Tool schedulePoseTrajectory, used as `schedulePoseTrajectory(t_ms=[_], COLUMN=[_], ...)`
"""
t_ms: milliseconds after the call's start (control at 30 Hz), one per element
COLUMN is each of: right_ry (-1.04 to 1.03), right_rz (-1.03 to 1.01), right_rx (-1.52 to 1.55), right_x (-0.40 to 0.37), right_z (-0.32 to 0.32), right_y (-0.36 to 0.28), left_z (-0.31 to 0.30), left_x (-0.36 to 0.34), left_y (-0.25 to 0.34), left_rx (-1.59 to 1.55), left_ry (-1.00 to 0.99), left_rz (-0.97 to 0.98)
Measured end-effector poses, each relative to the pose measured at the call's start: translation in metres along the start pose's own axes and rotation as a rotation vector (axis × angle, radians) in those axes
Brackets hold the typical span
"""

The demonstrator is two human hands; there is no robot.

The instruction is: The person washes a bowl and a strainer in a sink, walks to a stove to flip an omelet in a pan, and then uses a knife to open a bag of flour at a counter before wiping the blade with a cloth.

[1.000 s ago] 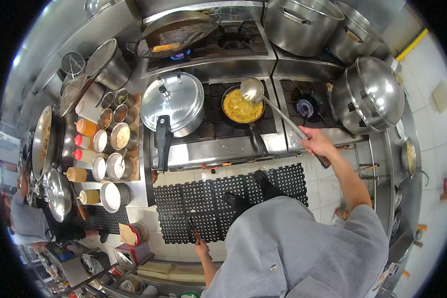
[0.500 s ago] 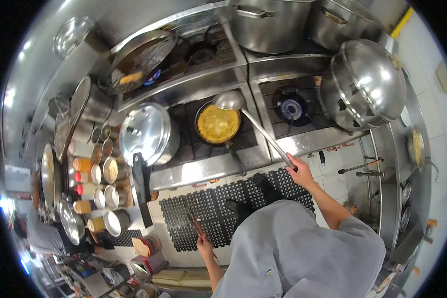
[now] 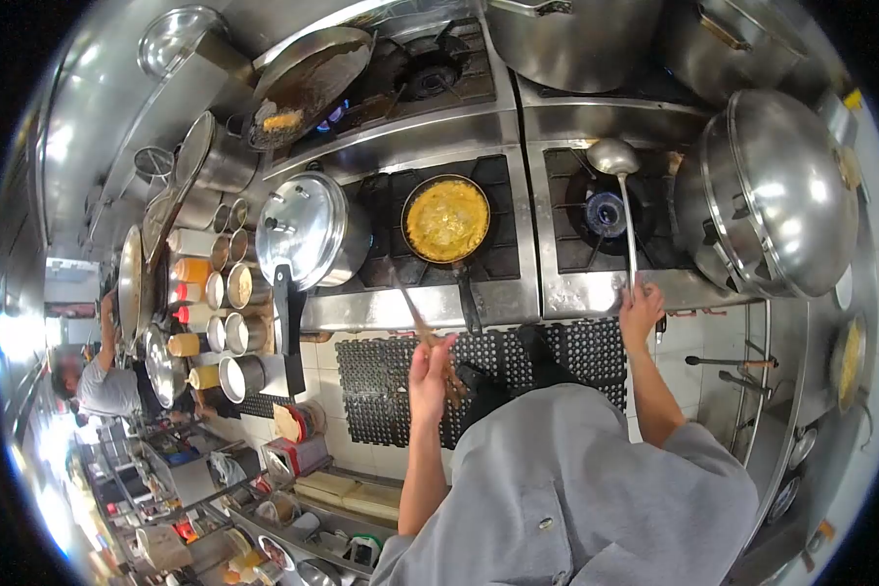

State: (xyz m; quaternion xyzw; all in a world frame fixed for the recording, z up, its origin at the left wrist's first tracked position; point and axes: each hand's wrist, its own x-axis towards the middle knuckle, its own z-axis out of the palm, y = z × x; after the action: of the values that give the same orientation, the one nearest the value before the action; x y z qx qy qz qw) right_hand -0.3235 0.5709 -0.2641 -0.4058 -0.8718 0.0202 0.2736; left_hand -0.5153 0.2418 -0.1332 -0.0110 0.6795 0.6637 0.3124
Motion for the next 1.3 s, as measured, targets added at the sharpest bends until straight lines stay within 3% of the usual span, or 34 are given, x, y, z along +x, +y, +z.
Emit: schedulePoseTrajectory(t_ms=[33,100,167,200,267,333,367,400,433,500,567,700,767,867,900,1033,1167,1300], right_ry=[0.054,-0.417,-1.046,-1.055,-0.863,-0.913,-0.954,-1.026,-0.996,-0.56,-0.534,-0.552,-0.663,-0.562,-0.569,-0.652,-0.642,-0.692], right_rz=[-0.063,0.111,0.317,0.307,0.111,0.115,0.128,0.251,0.236,-0.261,-0.426,-0.629,-0.855,-0.998,-1.005,-0.902,-0.97,-0.874], right_rx=[-0.027,0.896,1.371,1.365,1.369,1.376,1.39,1.365,1.14,0.773,0.464,0.095,-0.11,-0.128,-0.125,-0.153,-0.095,-0.093], right_x=[0.01,0.006,0.021,0.025,0.034,0.052,0.061,0.069,0.086,0.113,0.157,0.221,0.238,0.256,0.26,0.28,0.266,0.278], right_z=[-0.005,-0.008,-0.036,-0.039,-0.04,-0.035,-0.036,-0.04,-0.05,-0.024,-0.032,-0.021,-0.004,0.004,0.004,-0.014,0.002,0.008], right_y=[-0.022,-0.082,-0.141,-0.158,-0.178,-0.173,-0.171,-0.168,-0.167,-0.141,-0.138,-0.178,-0.199,-0.221,-0.224,-0.248,-0.25,-0.235], left_z=[0.018,0.056,0.09,0.102,0.126,0.131,0.128,0.123,0.11,0.076,0.049,0.032,0.034,0.024,0.02,0.024,0.034,0.03], left_x=[0.013,0.031,0.044,0.051,0.058,0.069,0.075,0.079,0.089,0.114,0.099,0.111,0.125,0.141,0.14,0.121,0.16,0.16], left_y=[0.0,-0.003,0.0,0.0,0.0,0.001,0.003,0.004,-0.005,-0.031,0.003,0.036,0.04,0.038,0.039,0.069,0.053,0.056], left_rx=[-0.051,-0.102,-0.065,-0.054,-0.223,-0.23,-0.186,-0.141,-0.153,0.584,1.029,1.196,1.425,1.485,1.51,1.432,1.456,1.518], left_ry=[-0.016,-0.032,-0.09,-0.128,-0.152,-0.135,-0.168,-0.202,-0.194,0.123,0.252,0.166,0.091,0.146,0.152,0.159,0.151,0.133], left_rz=[0.023,0.068,0.113,0.124,0.161,0.181,0.075,-0.03,-0.029,0.608,0.467,0.436,0.359,0.279,0.222,0.287,0.287,0.199])
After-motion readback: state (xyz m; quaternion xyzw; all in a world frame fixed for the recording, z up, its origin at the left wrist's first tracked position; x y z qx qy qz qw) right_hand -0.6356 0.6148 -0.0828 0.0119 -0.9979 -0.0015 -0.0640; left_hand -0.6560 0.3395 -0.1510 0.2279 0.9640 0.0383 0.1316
